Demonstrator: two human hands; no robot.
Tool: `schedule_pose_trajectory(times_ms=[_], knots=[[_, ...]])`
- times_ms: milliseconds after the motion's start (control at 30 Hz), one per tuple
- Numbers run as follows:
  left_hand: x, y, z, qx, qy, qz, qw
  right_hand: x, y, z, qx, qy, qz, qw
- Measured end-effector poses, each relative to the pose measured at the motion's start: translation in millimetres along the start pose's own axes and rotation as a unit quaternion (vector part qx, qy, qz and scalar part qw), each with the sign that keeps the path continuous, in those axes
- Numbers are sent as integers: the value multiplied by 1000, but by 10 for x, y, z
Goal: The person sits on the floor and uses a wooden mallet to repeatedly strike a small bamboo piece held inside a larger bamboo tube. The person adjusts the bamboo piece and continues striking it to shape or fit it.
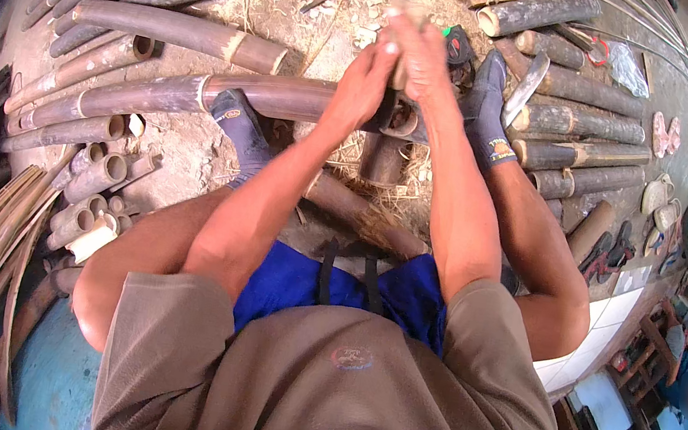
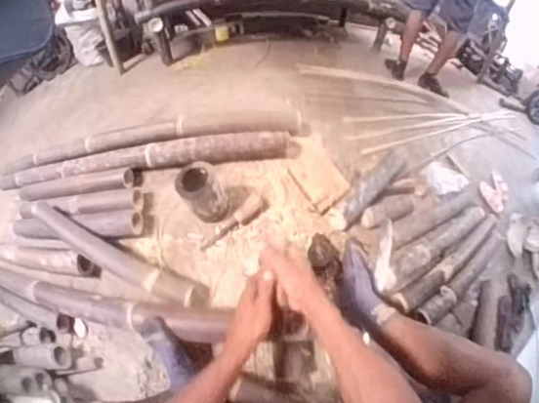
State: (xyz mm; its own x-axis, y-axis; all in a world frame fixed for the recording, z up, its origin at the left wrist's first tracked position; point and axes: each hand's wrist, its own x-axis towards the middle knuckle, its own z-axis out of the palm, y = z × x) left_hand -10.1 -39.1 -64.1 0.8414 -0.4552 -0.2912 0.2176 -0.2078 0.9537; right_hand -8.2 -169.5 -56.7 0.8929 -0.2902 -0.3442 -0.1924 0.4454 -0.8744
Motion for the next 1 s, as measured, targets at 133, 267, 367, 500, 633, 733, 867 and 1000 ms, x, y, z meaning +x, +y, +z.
schedule_pose_trajectory(times_ms=[133,267,367,500,633,733,867,1000], knots=[[-130,-21,-57,-104,28,-46,993,-128,-230,305,-70,31,-119,990],[-67,739,-22,-2,-119,-39,992,-688,-1048,-103,-409,205,-251,853],[-96,1145,37,189,-162,78,965,-1236,-1465,-276,-746,164,-416,495],[-308,1515,39,314,-298,129,892,-1979,-1490,67,-831,17,-41,554],[-139,883,-99,114,-138,211,961,-2362,-464,-440,-696,97,-54,709],[-251,431,-437,428,-140,108,886,-2705,-39,-199,-77,161,80,981],[-323,-221,-734,612,-152,226,742,-2873,-26,102,15,163,132,978],[-56,-85,-834,565,-243,126,779,-2967,98,86,-8,184,118,976]])
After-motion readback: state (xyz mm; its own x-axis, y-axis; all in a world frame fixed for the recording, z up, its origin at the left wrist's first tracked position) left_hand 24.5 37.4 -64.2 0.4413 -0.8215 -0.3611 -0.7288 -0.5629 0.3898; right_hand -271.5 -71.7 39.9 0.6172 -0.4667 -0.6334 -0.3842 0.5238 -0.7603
